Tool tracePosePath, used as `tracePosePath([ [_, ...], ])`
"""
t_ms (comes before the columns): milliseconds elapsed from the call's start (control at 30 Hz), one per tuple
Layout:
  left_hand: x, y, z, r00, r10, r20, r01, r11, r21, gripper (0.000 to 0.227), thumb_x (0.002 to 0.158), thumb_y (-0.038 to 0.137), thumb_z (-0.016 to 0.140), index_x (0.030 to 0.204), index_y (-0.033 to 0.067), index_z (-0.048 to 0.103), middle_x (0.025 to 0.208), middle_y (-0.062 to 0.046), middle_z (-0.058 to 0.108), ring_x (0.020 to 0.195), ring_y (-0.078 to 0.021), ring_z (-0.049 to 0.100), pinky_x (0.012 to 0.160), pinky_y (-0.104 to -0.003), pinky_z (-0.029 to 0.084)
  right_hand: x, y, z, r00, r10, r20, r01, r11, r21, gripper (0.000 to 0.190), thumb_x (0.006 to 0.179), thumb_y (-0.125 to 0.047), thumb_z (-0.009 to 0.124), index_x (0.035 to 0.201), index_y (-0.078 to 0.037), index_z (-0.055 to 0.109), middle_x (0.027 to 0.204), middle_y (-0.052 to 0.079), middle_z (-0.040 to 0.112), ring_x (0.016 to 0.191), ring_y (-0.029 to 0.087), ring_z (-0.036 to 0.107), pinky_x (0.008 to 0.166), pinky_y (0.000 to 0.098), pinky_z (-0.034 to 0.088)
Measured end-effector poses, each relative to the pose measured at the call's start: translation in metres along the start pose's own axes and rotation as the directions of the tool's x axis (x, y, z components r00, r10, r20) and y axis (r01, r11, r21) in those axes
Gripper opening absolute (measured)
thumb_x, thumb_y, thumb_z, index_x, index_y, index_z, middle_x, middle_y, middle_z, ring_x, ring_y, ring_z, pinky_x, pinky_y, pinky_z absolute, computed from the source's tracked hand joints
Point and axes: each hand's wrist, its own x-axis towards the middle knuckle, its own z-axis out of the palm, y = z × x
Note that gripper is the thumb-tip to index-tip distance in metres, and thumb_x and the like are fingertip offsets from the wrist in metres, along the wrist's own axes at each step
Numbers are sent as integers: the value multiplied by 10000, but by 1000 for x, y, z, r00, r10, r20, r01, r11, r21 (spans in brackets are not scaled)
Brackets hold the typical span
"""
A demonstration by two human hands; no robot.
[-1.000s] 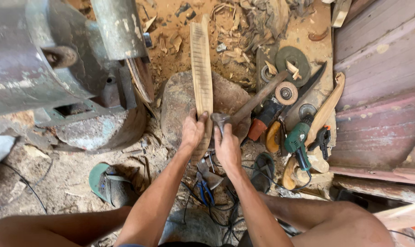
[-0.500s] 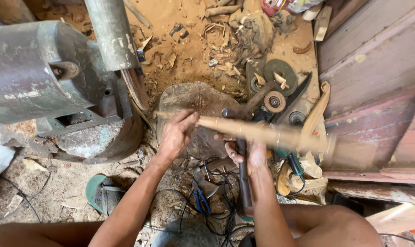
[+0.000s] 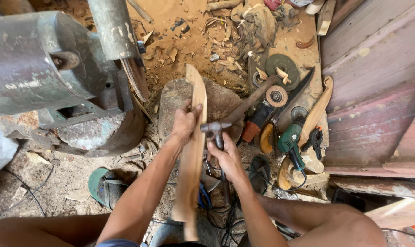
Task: The person secures a metal wire to a curved wooden piece using pliers and a hammer. They then repeatedly strike the wood with the hammer to create a textured pattern along its surface.
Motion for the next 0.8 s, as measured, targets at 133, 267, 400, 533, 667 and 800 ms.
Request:
tracePosePath([
  [133,24,-46,-6,967,253,36,-253,929,271,589,979,237,643,1487,6,455,1464,-216,565,1303,-314,602,1152,-403,425,8,-1,-2,968,92,-234,-94,996,1,277,1011,-323,568,1183,-106,560,728,52,565,527,130,523,430,290,457],
  [267,41,-75,-11,970,237,54,-240,898,369,586,975,253,630,1471,-9,460,1409,-232,576,1272,-330,602,1110,-391,435,24,6,-6,932,-181,-313,65,936,-345,345,1095,-328,479,1202,-12,567,766,171,618,586,208,572,495,364,459],
  [400,41,-83,-10,960,276,37,-264,859,438,583,966,289,618,1443,-27,503,1333,-245,650,1257,-324,637,1109,-380,458,35,13,-5,924,-234,-303,29,832,-554,360,1075,-344,469,1178,-6,536,808,208,704,625,314,702,539,455,532],
  [533,38,-81,-10,940,341,11,-304,821,484,576,961,312,626,1420,-24,531,1337,-247,644,1269,-345,620,1106,-402,447,39,13,2,921,-266,-285,54,811,-583,362,1074,-340,469,1190,0,515,823,241,706,642,350,719,528,487,549],
  [667,34,-79,-8,944,329,11,-290,813,505,559,961,303,630,1415,-11,541,1328,-242,647,1260,-353,623,1100,-414,449,43,14,12,924,-258,-282,28,782,-622,363,1087,-328,457,1241,0,478,790,257,707,622,382,688,500,502,525],
  [800,28,-67,-6,961,276,-11,-228,815,532,547,955,301,627,1425,34,544,1311,-229,656,1240,-365,626,1092,-430,451,54,15,13,967,-55,-249,-112,787,-607,333,1088,-311,412,1265,-34,460,712,204,694,507,293,665,410,453,514],
])
